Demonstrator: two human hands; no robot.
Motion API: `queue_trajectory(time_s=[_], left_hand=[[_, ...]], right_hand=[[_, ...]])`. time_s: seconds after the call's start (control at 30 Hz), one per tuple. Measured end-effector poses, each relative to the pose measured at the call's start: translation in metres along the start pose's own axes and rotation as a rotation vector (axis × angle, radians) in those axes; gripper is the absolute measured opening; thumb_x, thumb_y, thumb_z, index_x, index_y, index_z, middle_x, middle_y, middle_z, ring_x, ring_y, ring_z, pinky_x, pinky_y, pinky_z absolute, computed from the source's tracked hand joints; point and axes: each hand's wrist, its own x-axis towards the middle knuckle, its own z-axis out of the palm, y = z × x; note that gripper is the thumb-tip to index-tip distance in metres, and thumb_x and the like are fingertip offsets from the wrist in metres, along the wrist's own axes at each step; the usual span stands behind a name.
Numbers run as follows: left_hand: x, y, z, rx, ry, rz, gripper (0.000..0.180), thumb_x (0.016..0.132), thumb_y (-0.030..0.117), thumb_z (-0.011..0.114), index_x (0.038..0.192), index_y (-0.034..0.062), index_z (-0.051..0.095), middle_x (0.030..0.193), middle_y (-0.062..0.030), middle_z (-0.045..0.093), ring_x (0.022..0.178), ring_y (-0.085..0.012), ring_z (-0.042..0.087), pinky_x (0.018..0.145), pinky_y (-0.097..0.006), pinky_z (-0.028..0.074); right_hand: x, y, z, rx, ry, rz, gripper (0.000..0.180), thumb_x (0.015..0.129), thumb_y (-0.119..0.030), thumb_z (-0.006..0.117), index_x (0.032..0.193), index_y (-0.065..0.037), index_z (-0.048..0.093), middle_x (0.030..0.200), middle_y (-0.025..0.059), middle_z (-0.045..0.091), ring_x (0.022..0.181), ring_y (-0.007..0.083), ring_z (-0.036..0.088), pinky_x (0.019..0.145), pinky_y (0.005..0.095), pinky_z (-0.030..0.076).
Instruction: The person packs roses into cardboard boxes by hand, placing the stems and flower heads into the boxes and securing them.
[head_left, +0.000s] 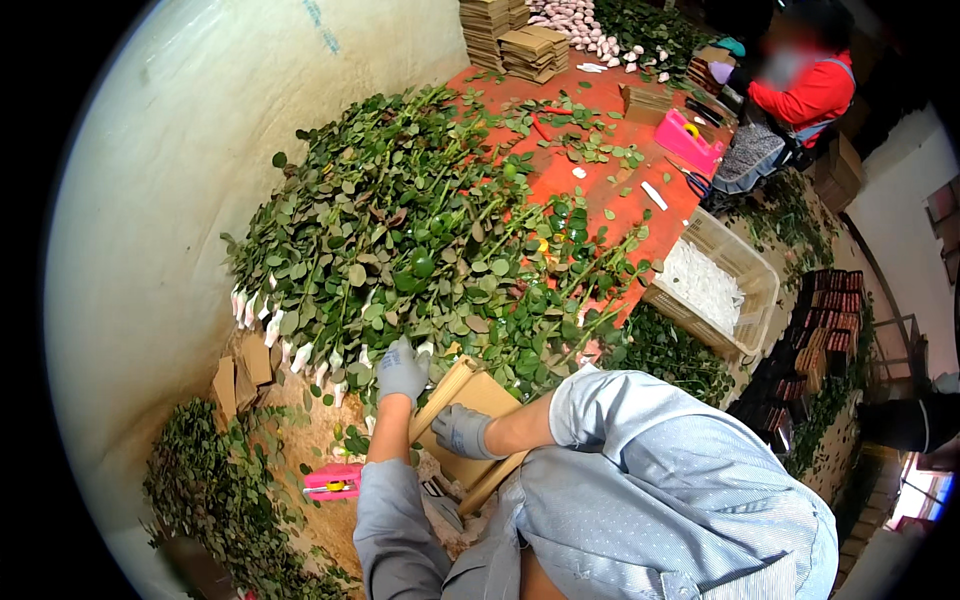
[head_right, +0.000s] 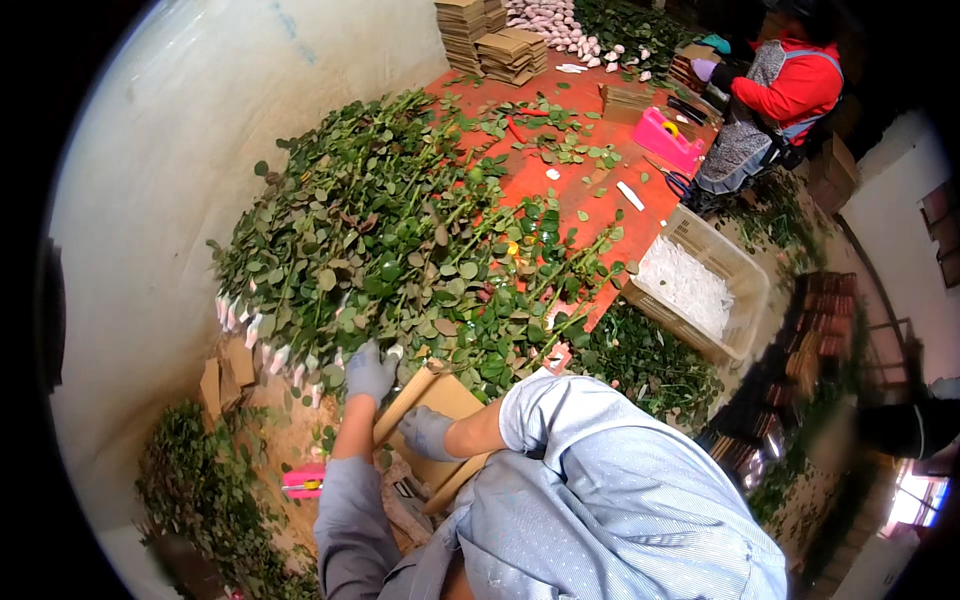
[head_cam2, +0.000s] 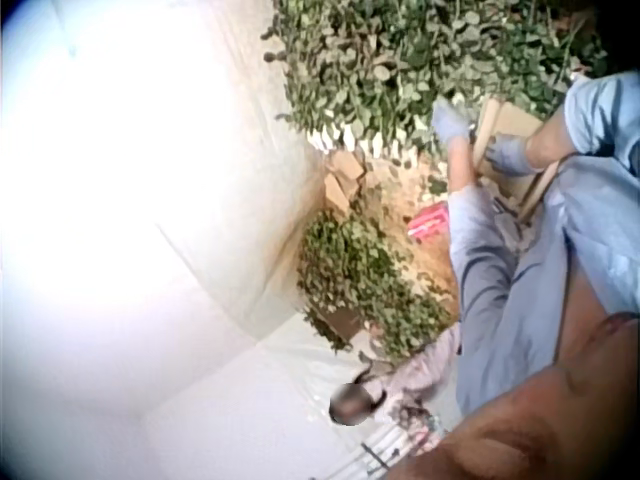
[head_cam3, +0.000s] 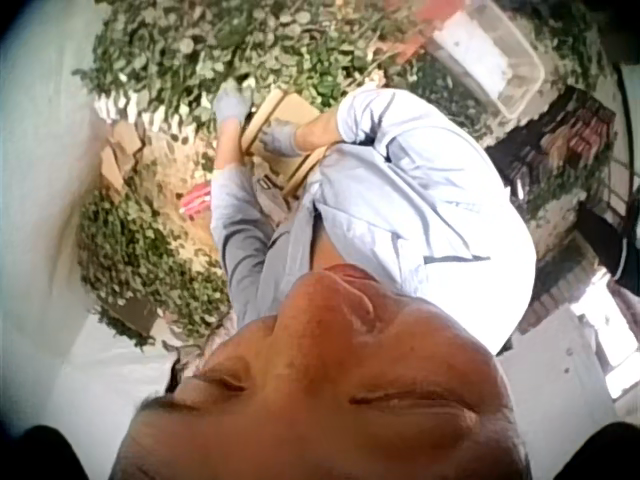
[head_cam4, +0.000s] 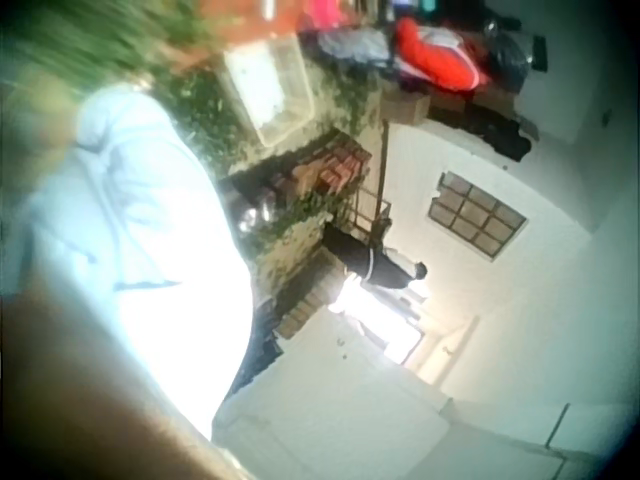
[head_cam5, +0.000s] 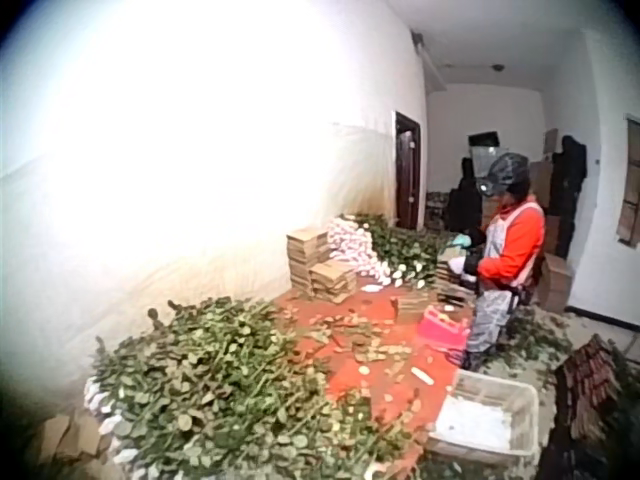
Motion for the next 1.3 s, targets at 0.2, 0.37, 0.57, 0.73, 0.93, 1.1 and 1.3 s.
queue_trajectory(time_s=[0.2, 0.37, 0.57, 0.73, 0.93, 1.1, 1.3], left_hand=[[-0.037, -0.024, -0.051, -0.277, 0.067, 0.113, 0.053, 0.092, 0.033, 0.071, 0.136, 0.0049, 0.061, 0.116, -0.0181, 0.071, 0.099, -0.035, 0.069, 0.09, -0.044, 0.054], [-0.1, -0.039, -0.113, -0.668, 0.323, -0.143, 0.04, 0.092, 0.014, 0.072, 0.129, -0.0005, 0.066, 0.1, -0.0088, 0.073, 0.086, -0.0125, 0.068, 0.08, -0.029, 0.057], [-0.24, -0.061, -0.181, -0.687, 0.746, -0.189, 0.038, 0.089, 0.007, 0.071, 0.125, -0.002, 0.068, 0.097, -0.0088, 0.074, 0.086, -0.0138, 0.069, 0.08, -0.03, 0.058], [-0.304, -0.006, -0.28, -0.409, 1.153, 0.609, 0.046, 0.086, 0.003, 0.067, 0.131, -0.0041, 0.063, 0.105, -0.0138, 0.074, 0.092, -0.0203, 0.071, 0.084, -0.032, 0.058], [-0.356, 0.054, -0.333, -0.073, 0.896, 0.927, 0.045, 0.086, 0.003, 0.068, 0.13, -0.0034, 0.063, 0.106, -0.0139, 0.074, 0.091, -0.0195, 0.071, 0.082, -0.032, 0.057], [-0.367, 0.061, -0.341, -0.009, 0.854, 0.99, 0.044, 0.086, 0.002, 0.068, 0.129, -0.0028, 0.063, 0.106, -0.0139, 0.074, 0.09, -0.0188, 0.071, 0.08, -0.031, 0.057], [-0.375, 0.04, -0.35, 0.008, 0.878, 0.946, 0.043, 0.085, 0.002, 0.069, 0.128, -0.0021, 0.064, 0.107, -0.014, 0.074, 0.089, -0.0179, 0.071, 0.078, -0.03, 0.056]], right_hand=[[0.011, -0.006, 0.028, -0.007, 0.091, -0.045, 0.023, 0.087, -0.02, 0.06, 0.102, -0.012, 0.075, 0.106, 0.0102, 0.067, 0.102, 0.0295, 0.063, 0.076, 0.042, 0.051], [0.004, 0.003, 0.005, 0.128, 0.091, -0.053, 0.023, 0.087, -0.015, 0.058, 0.106, -0.01, 0.069, 0.114, 0.0143, 0.064, 0.108, 0.0316, 0.062, 0.082, 0.0479, 0.051], [0.003, -0.006, -0.011, -0.05, -0.112, -0.105, 0.035, 0.089, -0.017, 0.059, 0.122, -0.007, 0.061, 0.124, 0.0176, 0.058, 0.113, 0.0344, 0.059, 0.084, 0.0485, 0.05], [-0.003, 0.009, -0.013, -0.088, -0.084, -0.067, 0.034, 0.087, -0.018, 0.061, 0.119, -0.006, 0.062, 0.12, 0.0184, 0.058, 0.109, 0.0356, 0.059, 0.082, 0.0475, 0.051], [0.002, -0.004, -0.011, -0.157, -0.099, -0.124, 0.035, 0.087, -0.019, 0.061, 0.12, -0.006, 0.061, 0.118, 0.0185, 0.058, 0.107, 0.0358, 0.059, 0.083, 0.0472, 0.052], [-0.001, 0.003, -0.007, -0.183, -0.085, -0.111, 0.038, 0.088, -0.019, 0.06, 0.124, -0.006, 0.062, 0.121, 0.0189, 0.058, 0.109, 0.0361, 0.059, 0.085, 0.0477, 0.052], [-0.003, 0.006, -0.001, -0.107, -0.125, -0.053, 0.045, 0.094, -0.023, 0.053, 0.135, -0.006, 0.056, 0.135, 0.0245, 0.054, 0.117, 0.0399, 0.057, 0.096, 0.0486, 0.049]])
